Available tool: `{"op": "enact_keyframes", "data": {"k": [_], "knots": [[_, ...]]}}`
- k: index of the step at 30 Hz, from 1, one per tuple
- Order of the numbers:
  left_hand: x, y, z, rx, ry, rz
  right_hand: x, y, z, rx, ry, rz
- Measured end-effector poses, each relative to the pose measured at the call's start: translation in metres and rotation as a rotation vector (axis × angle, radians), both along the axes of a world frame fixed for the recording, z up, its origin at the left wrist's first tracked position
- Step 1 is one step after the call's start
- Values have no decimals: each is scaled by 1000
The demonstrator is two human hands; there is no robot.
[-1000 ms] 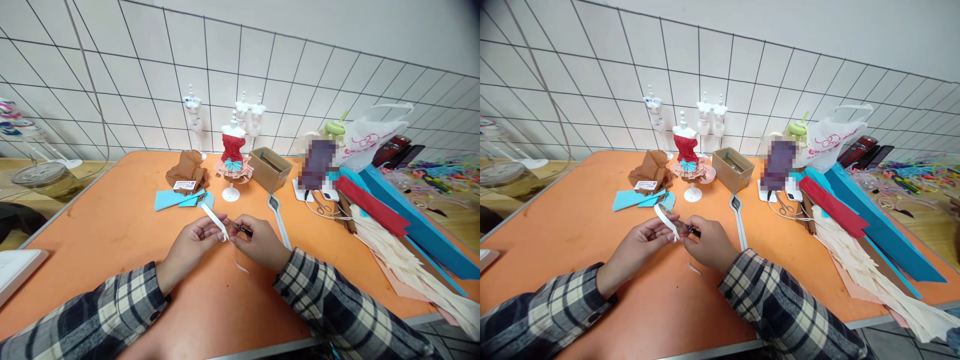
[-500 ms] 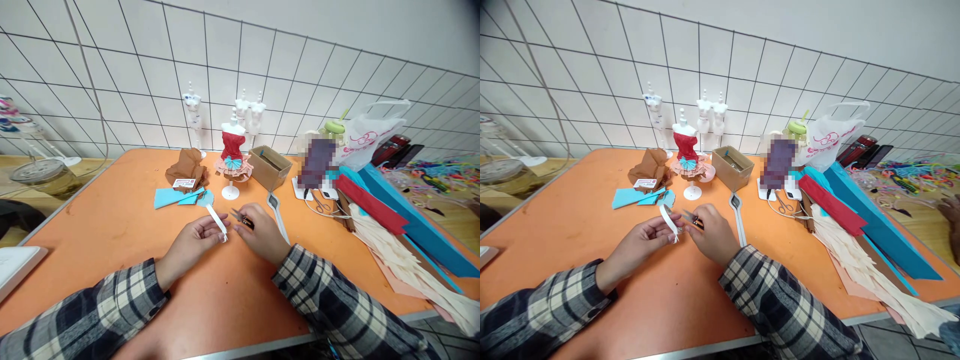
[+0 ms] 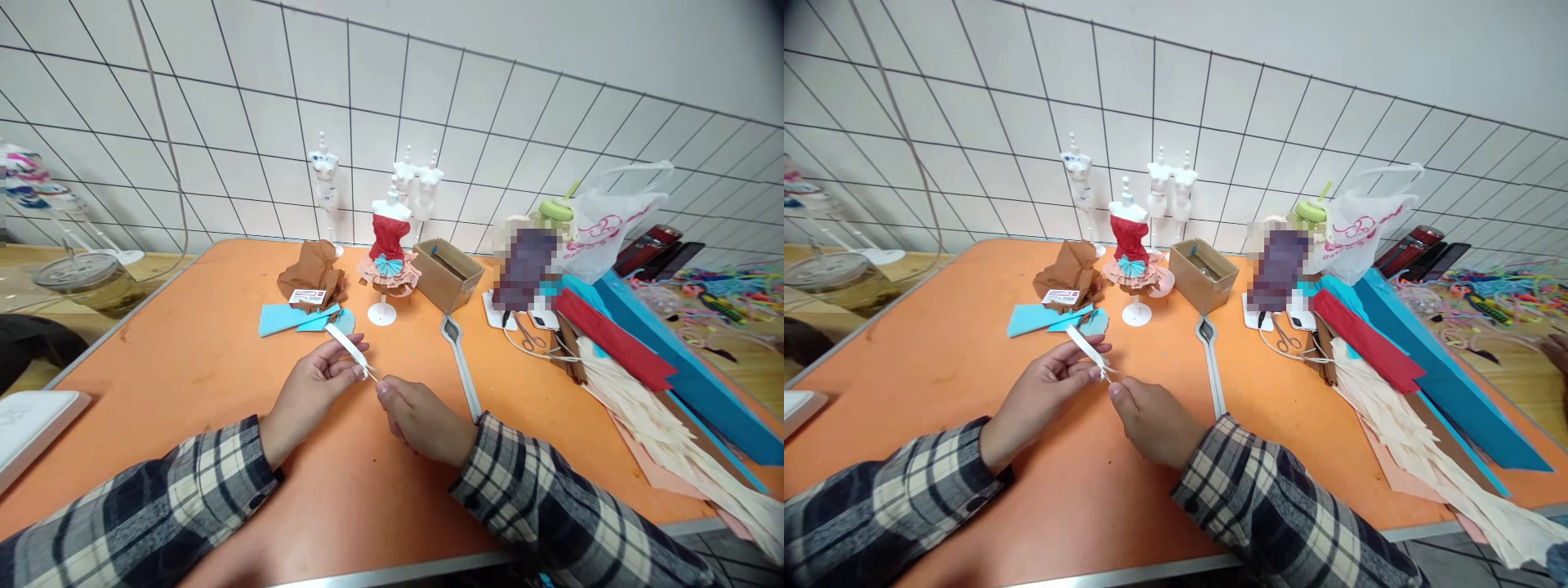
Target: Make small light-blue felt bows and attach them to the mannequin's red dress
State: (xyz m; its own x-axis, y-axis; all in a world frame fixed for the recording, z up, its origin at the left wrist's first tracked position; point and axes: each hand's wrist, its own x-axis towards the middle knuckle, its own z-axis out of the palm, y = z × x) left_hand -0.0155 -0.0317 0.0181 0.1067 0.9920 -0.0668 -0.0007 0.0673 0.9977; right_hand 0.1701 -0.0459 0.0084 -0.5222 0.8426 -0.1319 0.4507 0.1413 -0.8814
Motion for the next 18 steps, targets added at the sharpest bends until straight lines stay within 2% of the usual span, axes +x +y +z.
{"op": "enact_keyframes", "data": {"k": [5, 11, 18], "knots": [[2, -2, -2, 17, 11, -26, 0, 2, -2, 158, -99, -33], [5, -4, -2, 41, 26, -35, -3, -1, -2, 194, -173, -58], [8, -9, -5, 83, 15, -25, -9, -3, -2, 242, -94, -132]]}}
